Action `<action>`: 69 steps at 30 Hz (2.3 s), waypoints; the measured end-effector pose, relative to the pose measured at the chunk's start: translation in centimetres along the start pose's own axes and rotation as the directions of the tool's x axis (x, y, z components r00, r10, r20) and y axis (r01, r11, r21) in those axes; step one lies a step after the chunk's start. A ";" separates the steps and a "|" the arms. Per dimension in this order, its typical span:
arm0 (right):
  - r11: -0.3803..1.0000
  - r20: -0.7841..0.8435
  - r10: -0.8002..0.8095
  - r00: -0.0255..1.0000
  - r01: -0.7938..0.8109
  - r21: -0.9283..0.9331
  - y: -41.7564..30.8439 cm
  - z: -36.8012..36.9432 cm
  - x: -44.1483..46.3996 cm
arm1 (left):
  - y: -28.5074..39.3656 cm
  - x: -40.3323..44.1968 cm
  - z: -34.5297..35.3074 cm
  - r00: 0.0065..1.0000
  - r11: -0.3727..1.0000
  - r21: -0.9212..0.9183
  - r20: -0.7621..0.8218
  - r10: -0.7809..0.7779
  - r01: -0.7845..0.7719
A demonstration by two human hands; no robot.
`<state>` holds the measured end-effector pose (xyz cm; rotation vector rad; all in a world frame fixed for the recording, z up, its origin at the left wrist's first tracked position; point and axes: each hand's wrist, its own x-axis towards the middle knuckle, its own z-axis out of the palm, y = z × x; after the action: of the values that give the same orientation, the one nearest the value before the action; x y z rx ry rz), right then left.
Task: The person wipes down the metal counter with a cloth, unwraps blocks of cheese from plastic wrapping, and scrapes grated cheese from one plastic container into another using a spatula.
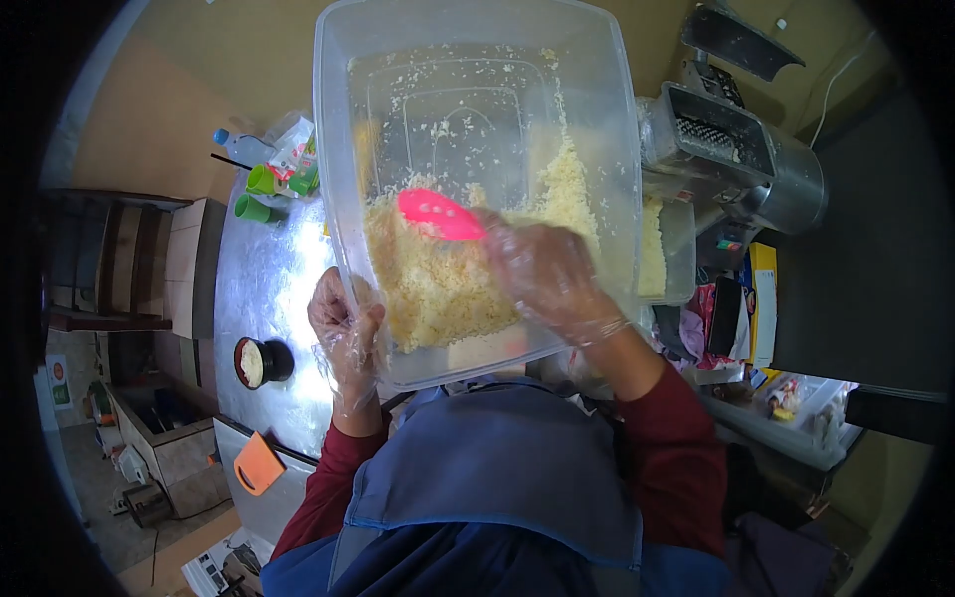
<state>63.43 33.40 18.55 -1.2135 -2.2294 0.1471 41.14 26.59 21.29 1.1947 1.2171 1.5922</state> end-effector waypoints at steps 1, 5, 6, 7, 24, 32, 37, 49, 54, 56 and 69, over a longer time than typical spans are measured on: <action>1.000 -0.004 0.001 1.000 -0.001 -0.001 -0.6 -0.4 0.0 | 0.0 0.0 0.1 1.000 1.000 0.014 0.009 0.018 -0.018; 0.998 0.257 -0.060 0.965 0.055 0.027 -1.8 -3.9 -1.4 | 0.6 -0.1 0.2 1.000 0.997 0.076 -0.007 0.016 -0.015; 0.997 0.361 -0.072 0.930 0.054 0.060 -1.6 -4.6 -1.6 | 0.5 -0.1 0.0 1.000 0.997 0.076 -0.011 -0.011 0.012; 0.997 0.358 -0.070 0.931 0.053 0.057 -1.7 -5.2 -1.1 | 0.4 -0.1 -0.2 0.999 0.996 0.076 -0.014 -0.038 0.039; 0.970 0.299 0.195 0.934 -0.229 0.081 -1.2 -8.2 -0.8 | 1.6 0.0 0.4 0.996 0.991 0.113 -0.050 0.072 -0.065; 0.994 0.206 -0.101 0.973 0.089 0.066 -1.7 -5.3 -3.0 | 2.4 2.0 1.5 0.987 0.989 -0.006 -0.053 0.149 -0.150; 0.979 0.223 0.193 0.956 -0.203 0.024 1.8 -9.0 -1.5 | 1.8 1.7 1.6 0.988 0.983 0.104 -0.035 0.153 -0.148; 0.967 0.404 0.230 0.885 -0.253 0.004 0.6 -9.5 -2.2 | 2.2 0.6 1.5 0.996 0.997 0.053 -0.075 0.051 -0.047; 0.965 0.251 0.226 0.941 -0.181 -0.190 3.1 -8.7 -2.9 | 1.6 0.3 0.7 0.993 0.993 0.085 -0.085 0.083 -0.076; 0.924 0.171 0.240 0.956 -0.171 -0.341 2.9 -9.9 -1.5 | 1.6 0.3 0.8 0.992 0.994 0.073 -0.089 0.088 -0.081; 0.934 0.122 0.056 0.991 -0.009 -0.357 1.1 -6.1 -1.5 | 4.3 3.1 0.6 0.954 0.974 -0.037 -0.215 0.211 -0.224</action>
<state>68.17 31.78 22.54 -1.4667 -2.4219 -0.1796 40.80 28.66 26.14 1.1772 1.1896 1.9469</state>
